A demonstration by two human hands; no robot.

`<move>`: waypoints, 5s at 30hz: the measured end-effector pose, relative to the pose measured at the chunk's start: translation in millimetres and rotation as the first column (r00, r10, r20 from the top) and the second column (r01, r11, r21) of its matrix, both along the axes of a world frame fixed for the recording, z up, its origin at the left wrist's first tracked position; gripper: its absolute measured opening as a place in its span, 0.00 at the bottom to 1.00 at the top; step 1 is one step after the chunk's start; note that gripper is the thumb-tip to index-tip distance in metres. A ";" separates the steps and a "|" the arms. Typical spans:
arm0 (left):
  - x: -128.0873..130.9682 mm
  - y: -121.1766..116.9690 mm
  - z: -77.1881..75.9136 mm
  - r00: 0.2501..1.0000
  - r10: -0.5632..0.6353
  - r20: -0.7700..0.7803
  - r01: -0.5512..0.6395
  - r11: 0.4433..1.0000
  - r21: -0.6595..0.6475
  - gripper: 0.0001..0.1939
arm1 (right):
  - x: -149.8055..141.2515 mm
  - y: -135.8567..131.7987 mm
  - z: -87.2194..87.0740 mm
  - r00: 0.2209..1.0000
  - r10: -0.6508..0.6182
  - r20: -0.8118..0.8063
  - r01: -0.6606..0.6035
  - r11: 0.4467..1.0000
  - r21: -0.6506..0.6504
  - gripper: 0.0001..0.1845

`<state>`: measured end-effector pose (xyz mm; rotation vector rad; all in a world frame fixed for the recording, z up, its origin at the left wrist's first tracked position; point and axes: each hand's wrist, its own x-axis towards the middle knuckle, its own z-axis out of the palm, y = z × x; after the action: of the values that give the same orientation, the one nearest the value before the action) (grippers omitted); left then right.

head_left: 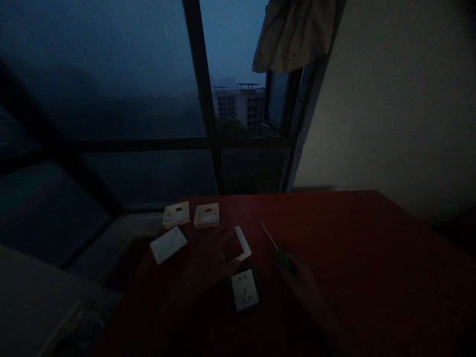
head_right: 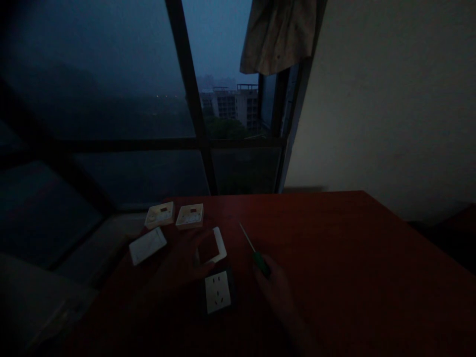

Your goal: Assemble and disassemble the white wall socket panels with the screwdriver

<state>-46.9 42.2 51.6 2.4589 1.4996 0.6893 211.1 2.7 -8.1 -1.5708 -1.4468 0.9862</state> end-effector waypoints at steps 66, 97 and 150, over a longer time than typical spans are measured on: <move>-13.0 -9.9 -20.9 0.957 0.208 -0.202 -0.234 0.966 -0.113 0.29 | -42.2 -20.0 10.0 0.994 0.106 -0.037 -0.110 0.988 -0.113 0.18; -50.6 26.7 -22.5 0.966 0.146 -0.215 -0.124 0.986 0.112 0.17 | -127.6 83.4 5.2 0.947 0.135 -0.291 -0.179 0.976 -0.128 0.23; 100.4 -28.9 -44.6 0.777 0.177 0.604 0.079 0.924 -0.373 0.15 | -51.9 11.7 -6.2 0.987 0.018 -0.158 0.010 0.986 0.169 0.16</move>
<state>53.5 13.2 7.0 1.6547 1.2680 0.9956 159.2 14.5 -14.3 -1.3368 -1.3851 0.9425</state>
